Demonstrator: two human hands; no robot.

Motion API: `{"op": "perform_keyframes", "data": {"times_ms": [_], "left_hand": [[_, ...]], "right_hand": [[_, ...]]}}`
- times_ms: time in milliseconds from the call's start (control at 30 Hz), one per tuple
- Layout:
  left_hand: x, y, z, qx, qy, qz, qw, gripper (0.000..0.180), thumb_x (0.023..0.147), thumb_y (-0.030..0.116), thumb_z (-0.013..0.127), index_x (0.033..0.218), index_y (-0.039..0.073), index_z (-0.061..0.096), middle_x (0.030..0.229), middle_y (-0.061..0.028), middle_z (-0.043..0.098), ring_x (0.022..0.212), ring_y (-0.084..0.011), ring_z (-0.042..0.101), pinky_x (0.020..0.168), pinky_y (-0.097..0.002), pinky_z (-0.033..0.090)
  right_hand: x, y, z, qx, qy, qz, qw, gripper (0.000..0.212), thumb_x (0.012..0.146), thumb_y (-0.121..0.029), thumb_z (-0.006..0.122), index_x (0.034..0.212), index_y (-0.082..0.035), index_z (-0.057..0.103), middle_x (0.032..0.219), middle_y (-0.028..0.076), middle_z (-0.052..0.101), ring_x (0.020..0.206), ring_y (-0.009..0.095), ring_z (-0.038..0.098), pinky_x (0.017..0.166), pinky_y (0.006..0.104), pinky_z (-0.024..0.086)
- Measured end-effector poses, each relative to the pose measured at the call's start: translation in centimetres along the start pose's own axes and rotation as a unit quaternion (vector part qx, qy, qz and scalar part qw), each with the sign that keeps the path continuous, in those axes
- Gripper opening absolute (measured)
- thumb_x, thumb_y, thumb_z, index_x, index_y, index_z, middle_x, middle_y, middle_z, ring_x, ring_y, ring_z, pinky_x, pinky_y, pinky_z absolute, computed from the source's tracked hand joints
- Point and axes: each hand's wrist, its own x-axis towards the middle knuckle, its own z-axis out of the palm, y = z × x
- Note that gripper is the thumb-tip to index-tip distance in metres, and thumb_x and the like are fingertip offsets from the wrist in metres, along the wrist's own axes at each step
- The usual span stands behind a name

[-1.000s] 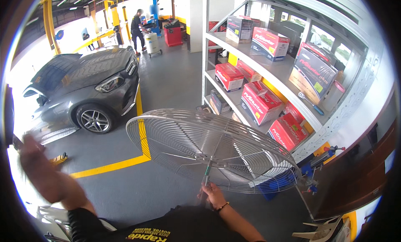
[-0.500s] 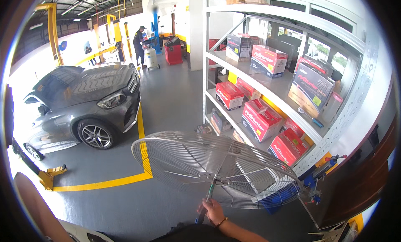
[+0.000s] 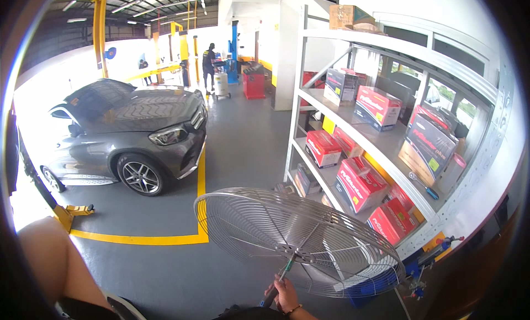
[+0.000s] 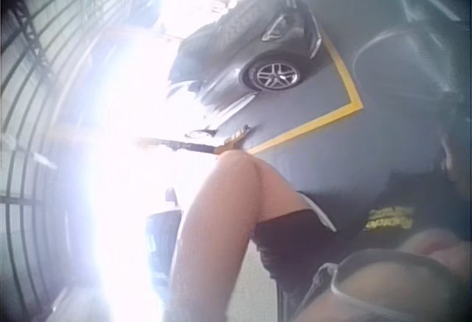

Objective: The person assembles a standing fan in a garage. They attach the fan blades to the motor housing, secure the front grille, and use a screwdriver to tighten the central nut. The person then positions the assembled fan on its stand.

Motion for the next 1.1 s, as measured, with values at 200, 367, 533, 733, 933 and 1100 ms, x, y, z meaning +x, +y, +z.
{"op": "perform_keyframes", "data": {"times_ms": [200, 367, 533, 733, 933, 1100], "left_hand": [[-1.2, 0.2, -0.6, 0.009, -0.013, -0.016, 1.0, 0.019, 0.093, 0.016, 0.057, 0.104, 0.001, 0.063, 0.095, -0.0115, 0.066, 0.083, -0.0194, 0.064, 0.074, -0.0316, 0.052], [-0.5, 0.4, -0.2, -0.016, -0.001, -0.014, 1.0, 0.018, 0.093, 0.015, 0.056, 0.102, 0.001, 0.063, 0.094, -0.0109, 0.066, 0.08, -0.019, 0.064, 0.073, -0.0312, 0.052], [-0.2, 0.1, 1.5, -0.015, -0.003, -0.002, 1.0, 0.016, 0.093, 0.014, 0.056, 0.1, 0.001, 0.063, 0.092, -0.0103, 0.066, 0.078, -0.0185, 0.064, 0.071, -0.0308, 0.052], [0.2, -0.2, 2.9, -0.002, 0.052, 0.013, 0.999, 0.014, 0.092, 0.012, 0.056, 0.097, 0.001, 0.063, 0.09, -0.0096, 0.066, 0.075, -0.018, 0.063, 0.069, -0.0303, 0.052], [-3.1, 6.8, 10.0, -0.168, 0.341, 0.01, 0.925, 0.013, 0.092, 0.011, 0.055, 0.095, 0.001, 0.064, 0.088, -0.0089, 0.066, 0.072, -0.0175, 0.063, 0.067, -0.0299, 0.052], [-9.4, 23.8, 32.3, -0.633, -0.093, -0.252, 0.726, 0.015, 0.091, 0.012, 0.06, 0.094, -0.001, 0.067, 0.081, -0.0083, 0.067, 0.073, -0.0144, 0.063, 0.067, -0.0289, 0.051]], "right_hand": [[1.1, 1.7, -1.0, -0.017, -0.01, -0.002, 1.0, 0.034, 0.097, -0.025, 0.054, 0.118, 0.001, 0.046, 0.086, 0.011, 0.055, 0.069, 0.025, 0.062, 0.065, 0.0401, 0.054], [-0.6, 0.2, 0.1, -0.03, 0.054, 0.009, 0.998, 0.032, 0.097, -0.026, 0.052, 0.12, -0.003, 0.049, 0.084, 0.01, 0.056, 0.074, 0.024, 0.059, 0.07, 0.0428, 0.052], [-0.7, 0.1, -0.7, 0.179, 0.018, 0.099, 0.979, 0.031, 0.095, -0.029, 0.05, 0.114, -0.004, 0.052, 0.084, 0.009, 0.055, 0.072, 0.025, 0.058, 0.067, 0.0424, 0.047], [-0.1, -0.3, 0.2, 0.146, 0.072, 0.114, 0.98, 0.028, 0.095, -0.028, 0.052, 0.107, -0.003, 0.057, 0.088, 0.009, 0.058, 0.079, 0.026, 0.06, 0.074, 0.0435, 0.05], [0.1, -1.5, 0.1, 0.15, 0.106, 0.138, 0.973, 0.024, 0.096, -0.022, 0.052, 0.102, 0.0, 0.059, 0.093, 0.008, 0.06, 0.087, 0.024, 0.062, 0.079, 0.0437, 0.052], [0.8, -2.0, -0.2, 0.05, 0.111, 0.149, 0.981, 0.021, 0.093, -0.022, 0.06, 0.103, -0.004, 0.062, 0.099, 0.005, 0.064, 0.092, 0.02, 0.062, 0.082, 0.0411, 0.05]]}}
